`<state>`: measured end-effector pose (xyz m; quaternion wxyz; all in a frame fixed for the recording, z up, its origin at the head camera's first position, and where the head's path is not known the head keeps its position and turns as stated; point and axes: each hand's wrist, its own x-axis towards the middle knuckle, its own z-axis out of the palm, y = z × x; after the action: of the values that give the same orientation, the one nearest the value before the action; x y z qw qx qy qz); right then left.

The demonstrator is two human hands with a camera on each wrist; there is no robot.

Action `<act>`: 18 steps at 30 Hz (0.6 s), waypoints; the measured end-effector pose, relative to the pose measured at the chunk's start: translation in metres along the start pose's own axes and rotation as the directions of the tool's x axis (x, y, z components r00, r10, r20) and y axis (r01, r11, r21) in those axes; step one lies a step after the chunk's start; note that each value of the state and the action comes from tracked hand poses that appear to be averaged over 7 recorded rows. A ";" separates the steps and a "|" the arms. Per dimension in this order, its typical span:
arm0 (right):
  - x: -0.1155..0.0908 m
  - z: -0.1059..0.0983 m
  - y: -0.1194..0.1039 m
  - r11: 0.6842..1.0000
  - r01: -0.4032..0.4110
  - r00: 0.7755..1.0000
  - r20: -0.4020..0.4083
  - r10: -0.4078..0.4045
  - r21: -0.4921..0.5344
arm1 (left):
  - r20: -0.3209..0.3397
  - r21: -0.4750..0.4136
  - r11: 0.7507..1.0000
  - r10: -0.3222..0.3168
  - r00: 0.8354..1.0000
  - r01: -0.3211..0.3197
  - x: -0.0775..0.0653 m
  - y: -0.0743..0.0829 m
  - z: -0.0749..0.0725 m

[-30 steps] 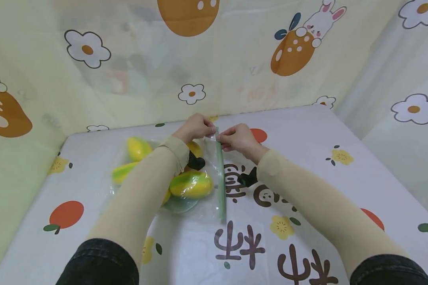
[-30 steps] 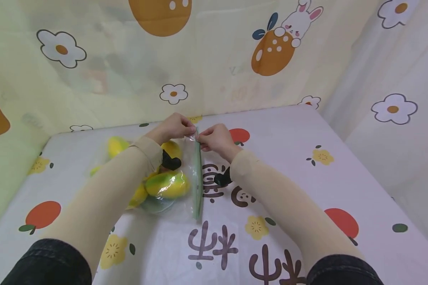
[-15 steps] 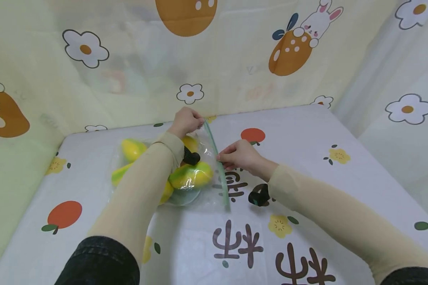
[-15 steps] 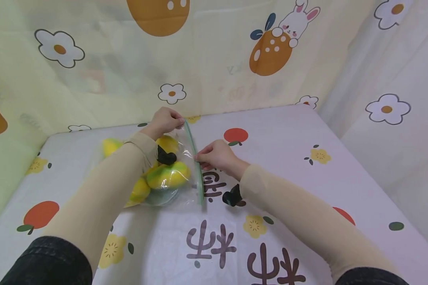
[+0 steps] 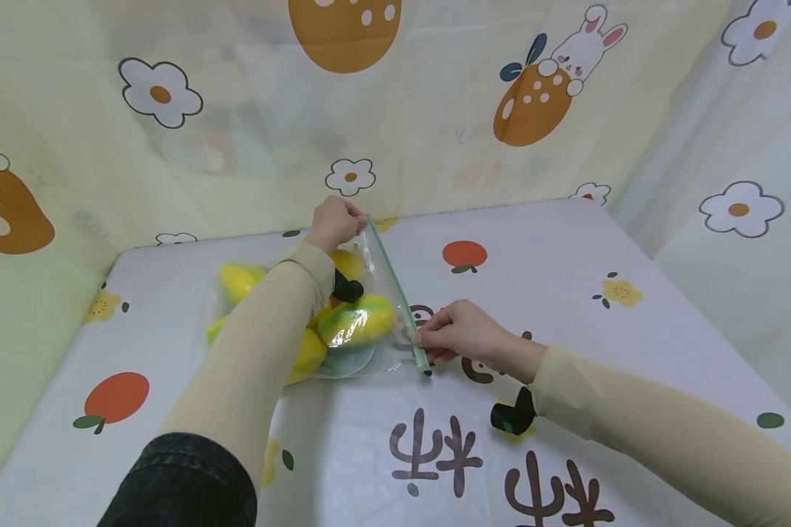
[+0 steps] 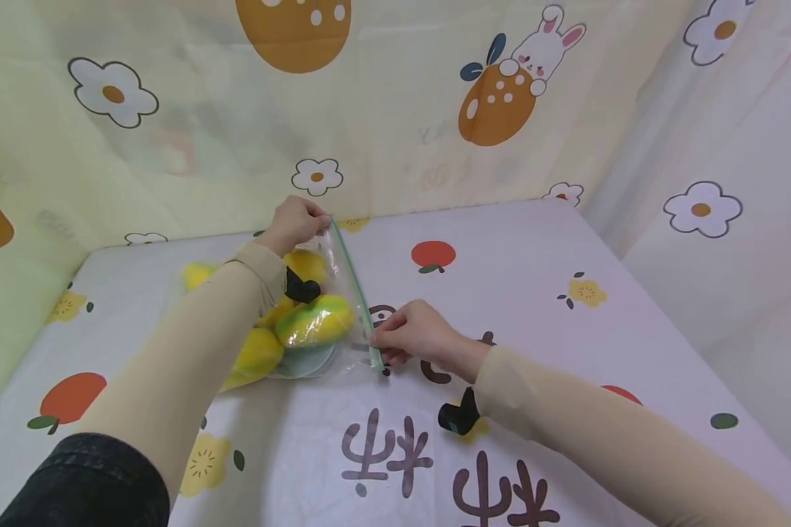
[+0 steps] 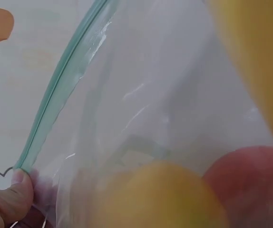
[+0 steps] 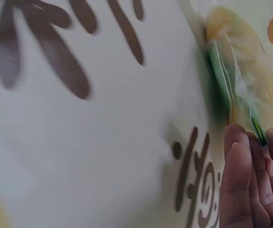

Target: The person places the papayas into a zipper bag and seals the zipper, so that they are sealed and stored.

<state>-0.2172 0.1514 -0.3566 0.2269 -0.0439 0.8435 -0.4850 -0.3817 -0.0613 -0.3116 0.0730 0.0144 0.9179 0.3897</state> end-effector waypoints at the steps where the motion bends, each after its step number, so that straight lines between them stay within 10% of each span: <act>1: -0.002 0.001 0.001 1.000 0.002 1.000 0.010 -0.002 0.001 | -0.003 -0.002 1.000 -0.003 1.000 0.003 0.000 -0.001 -0.002; 18: -0.012 0.012 0.006 0.999 0.033 0.981 0.188 -0.036 0.018 | -0.008 0.117 0.992 0.043 0.999 -0.042 -0.013 -0.001 -0.016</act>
<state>-0.2002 0.1482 -0.3625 0.2977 -0.1024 0.8136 -0.4888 -0.3716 -0.0743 -0.2999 0.0587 0.0362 0.9391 0.3367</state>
